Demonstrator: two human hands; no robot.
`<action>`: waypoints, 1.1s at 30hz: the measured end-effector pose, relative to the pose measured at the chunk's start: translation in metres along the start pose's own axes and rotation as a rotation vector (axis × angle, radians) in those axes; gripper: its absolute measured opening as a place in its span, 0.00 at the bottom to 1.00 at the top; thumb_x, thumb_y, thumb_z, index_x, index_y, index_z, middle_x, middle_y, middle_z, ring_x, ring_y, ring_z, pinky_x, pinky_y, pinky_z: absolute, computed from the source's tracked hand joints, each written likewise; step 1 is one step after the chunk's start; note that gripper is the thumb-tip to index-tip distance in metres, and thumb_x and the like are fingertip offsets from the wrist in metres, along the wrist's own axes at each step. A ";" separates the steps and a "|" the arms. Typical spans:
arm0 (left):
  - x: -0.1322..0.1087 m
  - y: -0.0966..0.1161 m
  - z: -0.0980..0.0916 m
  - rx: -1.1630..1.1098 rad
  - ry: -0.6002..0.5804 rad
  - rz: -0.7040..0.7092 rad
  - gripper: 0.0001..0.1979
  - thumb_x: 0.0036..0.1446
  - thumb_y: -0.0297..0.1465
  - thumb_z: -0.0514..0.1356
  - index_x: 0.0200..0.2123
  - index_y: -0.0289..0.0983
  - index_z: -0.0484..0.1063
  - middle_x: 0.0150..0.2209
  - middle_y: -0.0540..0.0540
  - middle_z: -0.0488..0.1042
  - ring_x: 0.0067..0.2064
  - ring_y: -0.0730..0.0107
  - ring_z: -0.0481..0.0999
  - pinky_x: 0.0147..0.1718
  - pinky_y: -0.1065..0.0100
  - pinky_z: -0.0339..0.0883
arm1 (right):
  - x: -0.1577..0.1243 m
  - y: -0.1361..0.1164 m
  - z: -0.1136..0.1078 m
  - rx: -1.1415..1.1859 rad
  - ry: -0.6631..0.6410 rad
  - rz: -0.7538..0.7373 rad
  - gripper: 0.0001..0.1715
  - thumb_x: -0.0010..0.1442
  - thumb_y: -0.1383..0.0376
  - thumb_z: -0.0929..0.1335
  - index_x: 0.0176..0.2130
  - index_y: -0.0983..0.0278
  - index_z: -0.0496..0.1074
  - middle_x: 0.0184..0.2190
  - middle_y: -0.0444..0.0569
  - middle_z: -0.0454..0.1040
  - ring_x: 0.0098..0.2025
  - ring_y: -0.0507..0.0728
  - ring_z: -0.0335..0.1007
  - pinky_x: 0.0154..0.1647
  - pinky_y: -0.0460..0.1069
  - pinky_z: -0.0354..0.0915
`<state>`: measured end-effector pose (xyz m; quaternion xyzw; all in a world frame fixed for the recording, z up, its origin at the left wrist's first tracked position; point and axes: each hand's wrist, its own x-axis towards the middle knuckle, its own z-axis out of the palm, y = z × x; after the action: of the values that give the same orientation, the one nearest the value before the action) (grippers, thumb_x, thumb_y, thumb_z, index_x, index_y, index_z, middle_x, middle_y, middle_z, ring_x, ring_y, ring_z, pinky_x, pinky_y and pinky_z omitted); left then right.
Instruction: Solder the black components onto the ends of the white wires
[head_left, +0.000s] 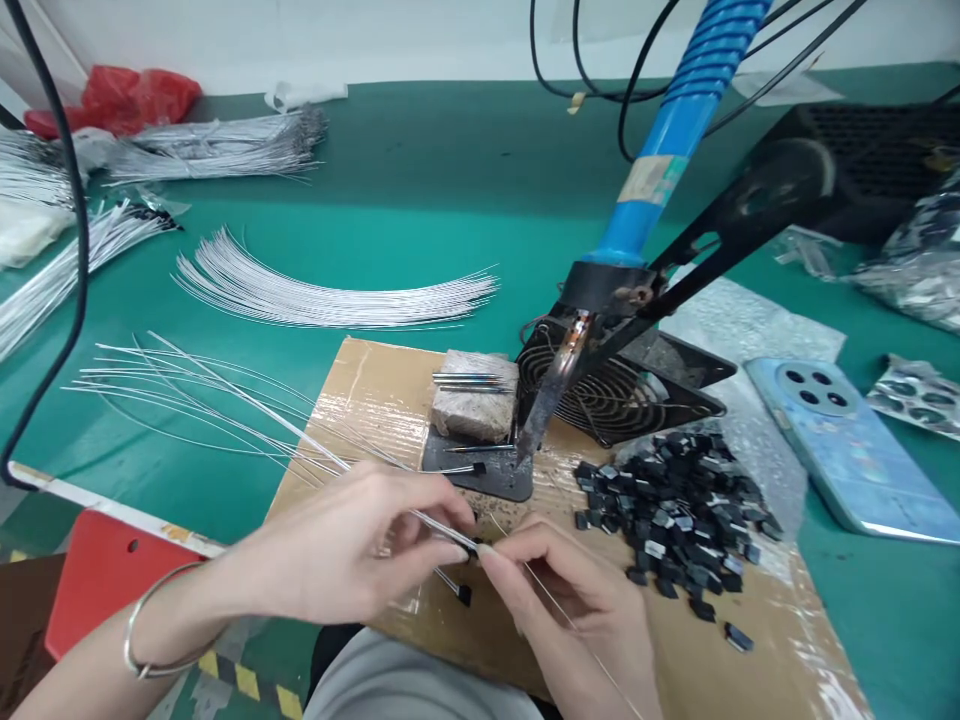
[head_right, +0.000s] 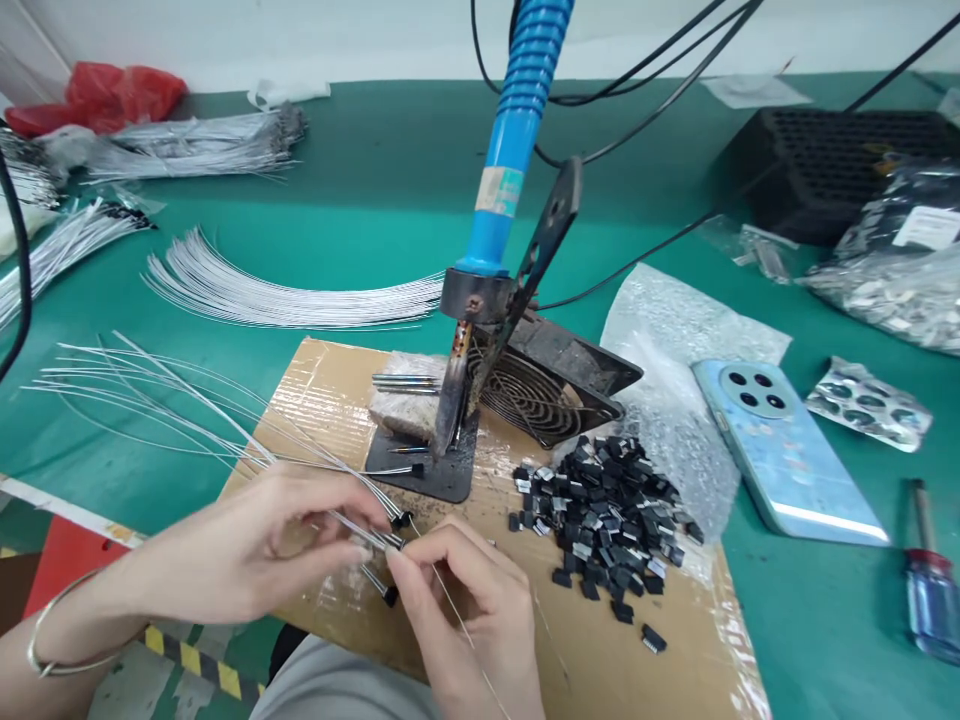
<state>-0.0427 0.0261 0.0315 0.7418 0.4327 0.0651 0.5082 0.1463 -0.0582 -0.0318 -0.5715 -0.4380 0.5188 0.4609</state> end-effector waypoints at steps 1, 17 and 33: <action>0.002 0.003 0.007 -0.016 -0.018 -0.008 0.09 0.66 0.33 0.58 0.41 0.40 0.78 0.32 0.49 0.78 0.28 0.72 0.69 0.26 0.71 0.59 | 0.000 0.000 0.000 -0.008 0.005 -0.010 0.18 0.64 0.57 0.71 0.25 0.61 0.73 0.22 0.41 0.65 0.26 0.50 0.59 0.28 0.47 0.53; 0.020 0.002 0.028 -0.439 0.182 -0.144 0.08 0.59 0.33 0.63 0.32 0.34 0.72 0.26 0.52 0.69 0.26 0.75 0.64 0.25 0.72 0.56 | 0.004 0.032 -0.025 0.289 0.182 -0.058 0.26 0.72 0.54 0.62 0.36 0.61 0.84 0.26 0.49 0.77 0.26 0.54 0.72 0.25 0.47 0.68; 0.017 0.000 0.038 -0.430 0.101 -0.223 0.09 0.60 0.36 0.62 0.32 0.35 0.73 0.26 0.50 0.69 0.27 0.73 0.61 0.24 0.70 0.52 | 0.007 0.006 -0.005 -0.234 0.007 -0.269 0.20 0.71 0.64 0.63 0.26 0.61 0.63 0.24 0.41 0.63 0.26 0.51 0.60 0.27 0.47 0.55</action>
<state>-0.0116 0.0113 0.0074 0.5600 0.5128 0.1362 0.6363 0.1518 -0.0524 -0.0389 -0.5594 -0.5662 0.3959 0.4581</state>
